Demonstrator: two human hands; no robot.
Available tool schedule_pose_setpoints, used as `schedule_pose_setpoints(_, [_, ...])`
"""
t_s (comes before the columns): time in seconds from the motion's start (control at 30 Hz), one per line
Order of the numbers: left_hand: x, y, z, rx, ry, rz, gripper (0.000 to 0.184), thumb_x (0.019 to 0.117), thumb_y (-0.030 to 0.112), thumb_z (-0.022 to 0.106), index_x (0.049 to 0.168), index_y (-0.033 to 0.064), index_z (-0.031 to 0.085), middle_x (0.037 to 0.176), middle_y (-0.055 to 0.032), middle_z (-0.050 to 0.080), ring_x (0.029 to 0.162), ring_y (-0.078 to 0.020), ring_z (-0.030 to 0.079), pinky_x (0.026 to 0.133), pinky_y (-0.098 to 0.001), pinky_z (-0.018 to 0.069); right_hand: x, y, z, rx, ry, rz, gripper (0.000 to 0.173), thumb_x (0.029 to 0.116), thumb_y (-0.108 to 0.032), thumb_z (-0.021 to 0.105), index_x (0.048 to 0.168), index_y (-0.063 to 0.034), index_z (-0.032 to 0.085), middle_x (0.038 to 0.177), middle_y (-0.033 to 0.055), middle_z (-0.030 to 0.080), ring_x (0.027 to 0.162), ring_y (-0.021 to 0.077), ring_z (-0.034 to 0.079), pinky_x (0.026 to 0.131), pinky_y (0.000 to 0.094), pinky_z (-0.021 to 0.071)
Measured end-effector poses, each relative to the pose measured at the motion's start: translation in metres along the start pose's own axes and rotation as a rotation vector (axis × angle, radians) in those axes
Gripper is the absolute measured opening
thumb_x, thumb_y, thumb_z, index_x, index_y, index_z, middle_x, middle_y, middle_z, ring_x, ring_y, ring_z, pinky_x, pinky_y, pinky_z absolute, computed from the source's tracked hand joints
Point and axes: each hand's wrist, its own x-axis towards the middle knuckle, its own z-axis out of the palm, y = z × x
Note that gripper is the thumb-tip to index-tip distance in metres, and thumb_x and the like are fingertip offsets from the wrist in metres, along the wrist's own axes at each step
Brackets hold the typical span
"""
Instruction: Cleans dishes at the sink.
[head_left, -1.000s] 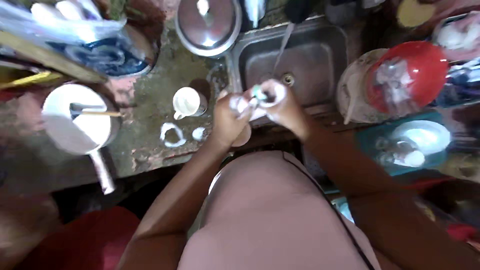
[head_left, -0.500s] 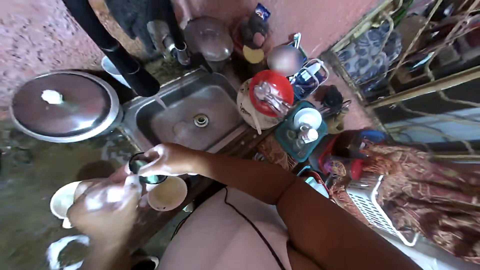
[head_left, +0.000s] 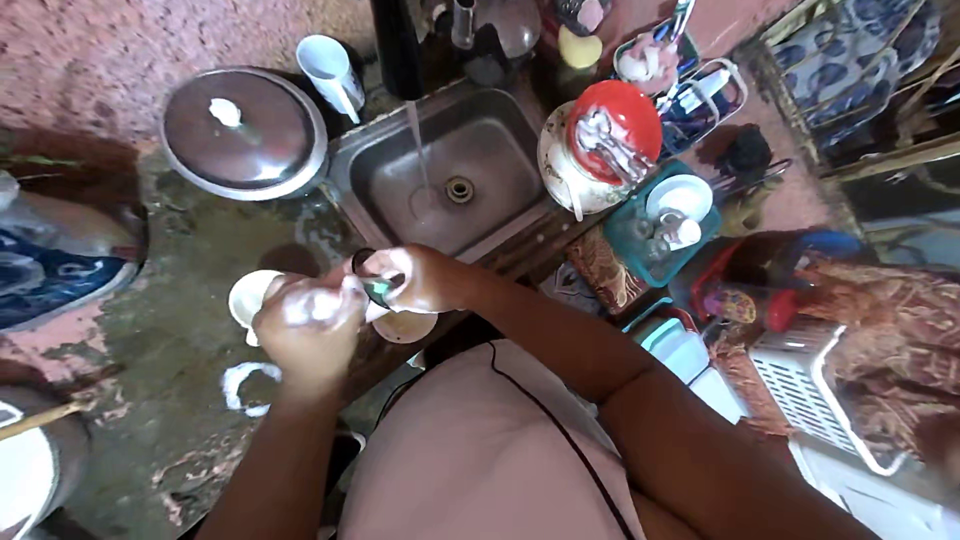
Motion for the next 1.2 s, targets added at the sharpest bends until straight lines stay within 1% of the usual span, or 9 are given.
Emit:
schedule_pose_setpoints(0.23, [-0.005,-0.001,-0.017,0.049,0.054,0.060,0.035,0.0898,0.024,0.077,0.075,-0.0008,0.058,0.080,-0.0129,0.064,0.081,-0.0219,0.064,0.079,-0.0400,0.0527,-0.001,-0.017,0.031,0.380,0.104,0.033,0.026,0.1050,-0.009,0.049,0.112,0.0084,0.066,0.097,0.0146,0.068,0.086,0.0142,0.065,0.080,0.0329,0.0565])
schedule_pose_setpoints(0.4, [0.000,-0.001,-0.029,0.045,0.127,0.138,0.040,0.0940,0.022,0.071,0.068,0.0048,0.047,0.066,-0.0095,0.055,0.066,-0.0219,0.060,0.067,-0.0413,0.0520,-0.018,-0.041,0.031,-0.382,-0.119,-0.007,0.047,0.1086,-0.036,0.049,0.083,-0.0024,0.070,0.082,0.0118,0.067,0.083,0.0254,0.065,0.079,0.0519,0.0501])
schedule_pose_setpoints(0.5, [-0.004,0.013,-0.021,-0.187,0.205,0.020,0.023,0.0931,0.019,0.072,0.078,0.0101,0.057,0.072,0.0030,0.062,0.068,-0.0078,0.064,0.067,-0.0309,0.0572,-0.016,-0.039,0.032,-0.502,-0.153,-0.086,0.042,0.1050,-0.038,0.053,0.120,-0.0008,0.067,0.108,0.0158,0.071,0.107,0.0287,0.067,0.098,0.0601,0.0478])
schedule_pose_setpoints(0.63, [0.001,0.023,-0.007,-0.318,0.376,0.046,0.017,0.0893,0.012,0.072,0.079,0.0094,0.060,0.071,0.0013,0.063,0.065,-0.0097,0.064,0.062,-0.0317,0.0573,-0.023,-0.022,0.035,0.102,-0.233,-0.179,0.073,0.0968,-0.012,0.058,0.159,0.0027,0.023,0.149,0.0183,0.051,0.133,0.0158,0.054,0.113,0.0333,0.0461])
schedule_pose_setpoints(0.73, [0.007,0.022,-0.006,-0.245,0.406,0.081,0.024,0.0857,0.013,0.073,0.069,0.0078,0.056,0.067,-0.0043,0.061,0.063,-0.0145,0.062,0.060,-0.0336,0.0549,-0.030,-0.019,0.023,0.028,-0.316,-0.155,0.067,0.0947,-0.012,0.054,0.156,0.0023,0.031,0.146,0.0143,0.055,0.132,0.0129,0.055,0.112,0.0310,0.0469])
schedule_pose_setpoints(0.87, [0.001,0.032,0.013,-0.214,0.396,0.077,0.026,0.0856,0.013,0.072,0.066,0.0073,0.057,0.064,-0.0048,0.060,0.063,-0.0142,0.062,0.061,-0.0330,0.0533,-0.030,-0.024,0.000,-0.547,-0.313,-0.083,0.055,0.1011,-0.034,0.048,0.149,-0.0060,0.049,0.148,0.0147,0.056,0.142,0.0254,0.048,0.121,0.0611,0.0226])
schedule_pose_setpoints(0.97, [0.002,0.045,0.033,-0.235,0.469,0.041,0.027,0.0872,0.012,0.070,0.065,0.0077,0.056,0.062,-0.0037,0.059,0.062,-0.0138,0.060,0.060,-0.0322,0.0524,-0.030,-0.019,-0.005,0.152,-0.232,-0.052,0.071,0.0859,-0.003,0.055,0.154,0.0015,0.035,0.150,0.0095,0.051,0.134,0.0069,0.051,0.113,0.0248,0.0433])
schedule_pose_setpoints(1.07, [0.012,0.052,0.040,-0.159,0.501,0.086,0.029,0.0865,0.013,0.068,0.062,0.0080,0.053,0.060,-0.0043,0.056,0.061,-0.0142,0.058,0.060,-0.0321,0.0504,-0.032,-0.004,-0.013,0.465,-0.230,-0.126,0.074,0.0805,0.002,0.053,0.153,0.0023,0.037,0.149,0.0102,0.053,0.134,0.0115,0.053,0.112,0.0292,0.0462])
schedule_pose_setpoints(1.2, [0.026,0.054,0.042,0.000,0.426,0.196,0.032,0.0839,0.011,0.068,0.057,0.0078,0.051,0.056,-0.0070,0.055,0.057,-0.0171,0.059,0.056,-0.0331,0.0487,-0.032,0.007,-0.024,0.295,-0.279,-0.119,0.055,0.0786,-0.002,0.061,0.134,-0.0001,0.057,0.129,0.0071,0.066,0.120,0.0114,0.062,0.102,0.0299,0.0536])
